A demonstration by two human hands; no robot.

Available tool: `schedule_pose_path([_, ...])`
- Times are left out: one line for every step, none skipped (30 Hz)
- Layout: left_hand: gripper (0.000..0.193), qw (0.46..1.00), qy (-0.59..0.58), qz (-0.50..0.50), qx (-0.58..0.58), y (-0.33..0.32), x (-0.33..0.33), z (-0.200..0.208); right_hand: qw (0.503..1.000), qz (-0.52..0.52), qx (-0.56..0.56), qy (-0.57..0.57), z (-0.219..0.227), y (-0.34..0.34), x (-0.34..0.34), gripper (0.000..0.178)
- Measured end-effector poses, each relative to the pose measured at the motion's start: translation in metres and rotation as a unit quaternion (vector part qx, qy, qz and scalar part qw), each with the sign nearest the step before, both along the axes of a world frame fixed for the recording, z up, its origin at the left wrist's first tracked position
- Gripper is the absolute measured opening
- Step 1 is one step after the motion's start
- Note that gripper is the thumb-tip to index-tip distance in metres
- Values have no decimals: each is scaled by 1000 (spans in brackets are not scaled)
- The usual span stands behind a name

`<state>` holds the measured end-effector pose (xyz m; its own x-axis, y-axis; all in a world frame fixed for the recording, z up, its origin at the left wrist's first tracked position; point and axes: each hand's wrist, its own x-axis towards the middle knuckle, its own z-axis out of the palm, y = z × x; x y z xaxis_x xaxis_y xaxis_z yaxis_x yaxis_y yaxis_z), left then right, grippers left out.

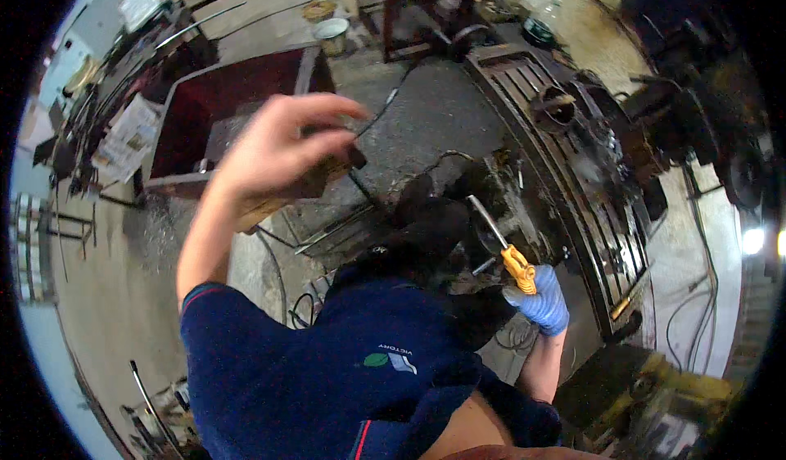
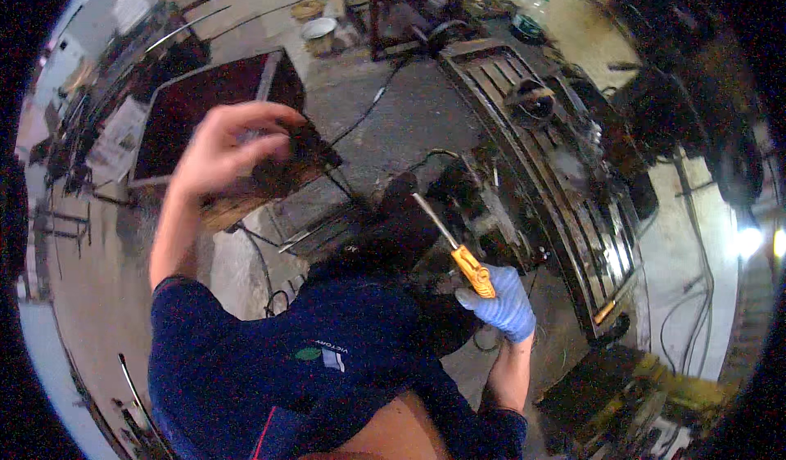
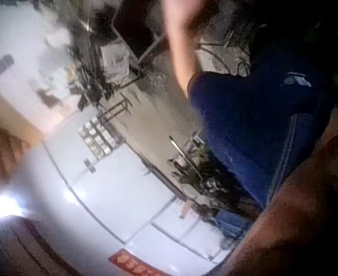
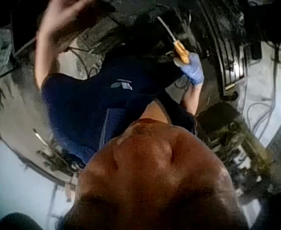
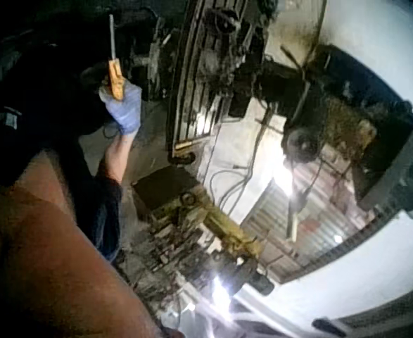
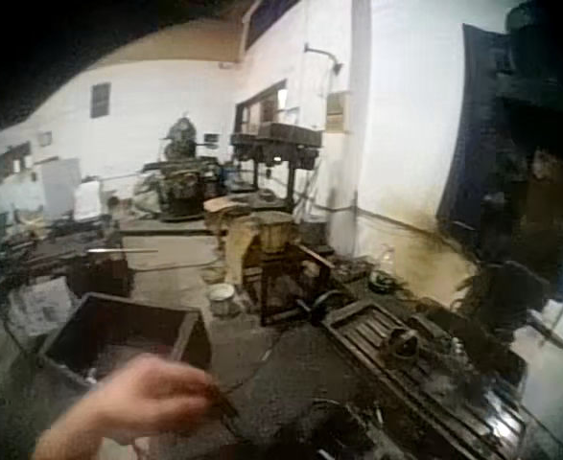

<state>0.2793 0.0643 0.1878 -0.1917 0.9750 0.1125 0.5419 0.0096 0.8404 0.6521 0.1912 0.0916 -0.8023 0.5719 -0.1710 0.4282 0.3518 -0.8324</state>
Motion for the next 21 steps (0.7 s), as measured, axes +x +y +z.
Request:
schedule_pose_path([28,990,128,50,40,-23,-16,10,1000,11,8,8,-2,2,1,31])
schedule_pose_path([29,980,155,123,-16,-42,-44,11,1000,17,17,7,-3,3,-4,32])
schedule_pose_path([29,964,175,185,-70,-53,-80,3,1000,12,28,2,-4,5,-8,33])
schedule_pose_path([29,951,213,217,-55,-69,-120,-17,999,7,-19,41,-4,5,-15,33])
schedule_pose_path([29,935,250,247,-40,-86,-157,-39,999,9,-23,29,-8,8,-17,33])
schedule_pose_path([31,921,223,278,-161,-92,-184,-56,1000,2,-20,12,-15,13,-17,34])
schedule_pose_path([34,888,198,305,-283,-102,-203,-63,1000,-2,-21,0,-19,17,-17,34])
schedule_pose_path([40,853,260,299,-340,-117,-224,-77,999,1,-35,3,-18,17,-17,34])
schedule_pose_path([46,812,318,289,-395,-126,-241,-96,999,3,-48,3,-17,17,-17,34])
schedule_pose_path([47,770,373,294,-426,-130,-247,-109,998,1,-59,4,-16,17,-17,34])
schedule_pose_path([48,726,426,295,-453,-129,-254,-121,999,0,-50,0,-15,19,-15,34])
schedule_pose_path([47,753,358,284,-474,-127,-263,-131,999,2,-40,-4,-16,20,-14,35])
schedule_pose_path([43,786,323,201,-487,-126,-272,-140,999,4,-31,-7,-17,21,-12,35])
schedule_pose_path([42,801,259,200,-501,-104,-252,-129,999,-5,-40,-13,-19,22,-9,34])
schedule_pose_path([40,809,193,204,-517,-92,-227,-115,998,-21,-53,-24,-20,21,-5,34])
schedule_pose_path([36,821,150,222,-504,-91,-226,-121,997,-33,-68,-32,-21,20,-3,34])
schedule_pose_path([36,805,179,191,-533,-85,-221,-119,995,-47,-82,-41,-22,19,-2,34])
schedule_pose_path([36,787,206,159,-560,-76,-212,-117,995,-48,-79,-31,-22,18,-3,33])
schedule_pose_path([36,766,234,127,-585,-68,-208,-115,996,-49,-76,-21,-22,17,-4,33])
schedule_pose_path([31,759,246,102,-594,-69,-209,-118,996,-50,-73,-11,-23,17,-4,33])
schedule_pose_path([26,751,257,77,-603,-71,-209,-121,996,-46,-71,-20,-25,19,-1,32])
